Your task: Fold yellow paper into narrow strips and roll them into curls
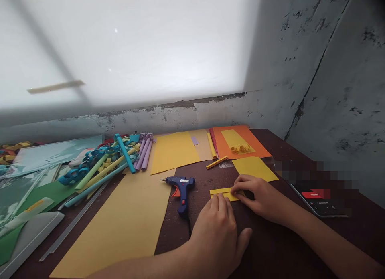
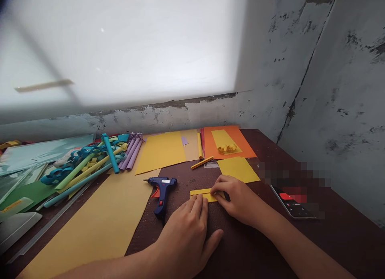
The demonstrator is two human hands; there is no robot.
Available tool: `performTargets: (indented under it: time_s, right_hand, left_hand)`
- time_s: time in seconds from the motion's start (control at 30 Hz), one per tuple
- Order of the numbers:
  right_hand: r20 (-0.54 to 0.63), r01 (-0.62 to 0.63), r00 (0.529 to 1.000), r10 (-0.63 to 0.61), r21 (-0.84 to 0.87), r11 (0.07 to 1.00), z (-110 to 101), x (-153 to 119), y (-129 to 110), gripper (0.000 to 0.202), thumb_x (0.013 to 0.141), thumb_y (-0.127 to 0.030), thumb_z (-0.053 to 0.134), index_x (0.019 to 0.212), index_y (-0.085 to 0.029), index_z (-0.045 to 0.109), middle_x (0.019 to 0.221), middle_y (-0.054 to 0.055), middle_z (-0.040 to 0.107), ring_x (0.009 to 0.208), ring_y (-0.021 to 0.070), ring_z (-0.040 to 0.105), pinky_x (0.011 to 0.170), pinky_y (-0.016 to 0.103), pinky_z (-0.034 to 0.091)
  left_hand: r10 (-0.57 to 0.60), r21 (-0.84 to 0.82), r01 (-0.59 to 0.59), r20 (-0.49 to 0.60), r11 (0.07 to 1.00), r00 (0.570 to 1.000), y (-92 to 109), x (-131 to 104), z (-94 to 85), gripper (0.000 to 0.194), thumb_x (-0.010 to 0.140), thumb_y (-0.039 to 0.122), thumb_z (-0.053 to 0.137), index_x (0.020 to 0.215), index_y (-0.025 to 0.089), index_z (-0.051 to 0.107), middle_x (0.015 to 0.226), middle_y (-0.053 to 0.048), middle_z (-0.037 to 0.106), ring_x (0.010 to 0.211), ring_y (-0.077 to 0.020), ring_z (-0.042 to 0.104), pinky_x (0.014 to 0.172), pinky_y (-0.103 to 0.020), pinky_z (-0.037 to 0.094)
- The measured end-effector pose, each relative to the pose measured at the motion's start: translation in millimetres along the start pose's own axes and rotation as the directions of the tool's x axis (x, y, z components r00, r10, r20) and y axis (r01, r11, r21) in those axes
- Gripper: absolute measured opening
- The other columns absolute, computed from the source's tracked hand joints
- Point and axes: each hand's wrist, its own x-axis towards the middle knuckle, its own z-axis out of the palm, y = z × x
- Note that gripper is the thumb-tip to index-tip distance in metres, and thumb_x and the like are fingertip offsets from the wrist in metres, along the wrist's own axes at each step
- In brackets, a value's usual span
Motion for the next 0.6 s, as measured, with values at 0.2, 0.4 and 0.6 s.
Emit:
performTargets:
  time_s: [0.2, 0.4, 0.6]
  right_hand:
    - [0.026, 0.044, 0.999, -0.042, -0.084, 0.995, 1, 0, 2, 0.023, 0.096, -0.019, 0.056, 0.097, -0.024, 0.078, 0.102, 0.007, 0.068, 0.095, 0.0216, 0.065, 0.085, 0.035, 0.051]
    - [0.012, 0.027, 1.0, -0.027, -0.078, 0.997, 3, 0, 3, 0.025, 0.094, -0.015, 0.057, 0.1, -0.024, 0.08, 0.103, 0.007, 0.068, 0.096, 0.0215, 0.065, 0.086, 0.035, 0.051]
    - [0.009, 0.022, 1.0, -0.021, -0.065, 0.998, 2, 0, 2, 0.025, 0.094, -0.016, 0.058, 0.1, -0.024, 0.08, 0.101, 0.007, 0.068, 0.094, 0.0209, 0.065, 0.084, 0.034, 0.052]
  left_hand:
    - [0.011, 0.11, -0.007, -0.037, 0.994, 0.999, 11, -1, 12.1, 0.076, 0.098, 0.057, 0.041, 0.133, -0.008, 0.062, 0.132, -0.035, 0.061, 0.123, -0.0457, 0.06, 0.102, -0.054, 0.05]
    - [0.004, 0.128, 0.001, -0.042, 0.992, 0.999, 19, 5, 12.0, 0.077, 0.1, 0.058, 0.038, 0.132, -0.007, 0.064, 0.13, -0.035, 0.062, 0.124, -0.0466, 0.059, 0.102, -0.057, 0.048]
    - [-0.022, 0.135, 0.033, -0.083, 0.99, 0.996, 19, 3, 12.4, 0.078, 0.099, 0.059, 0.04, 0.131, -0.008, 0.064, 0.13, -0.034, 0.063, 0.123, -0.0457, 0.061, 0.103, -0.055, 0.049]
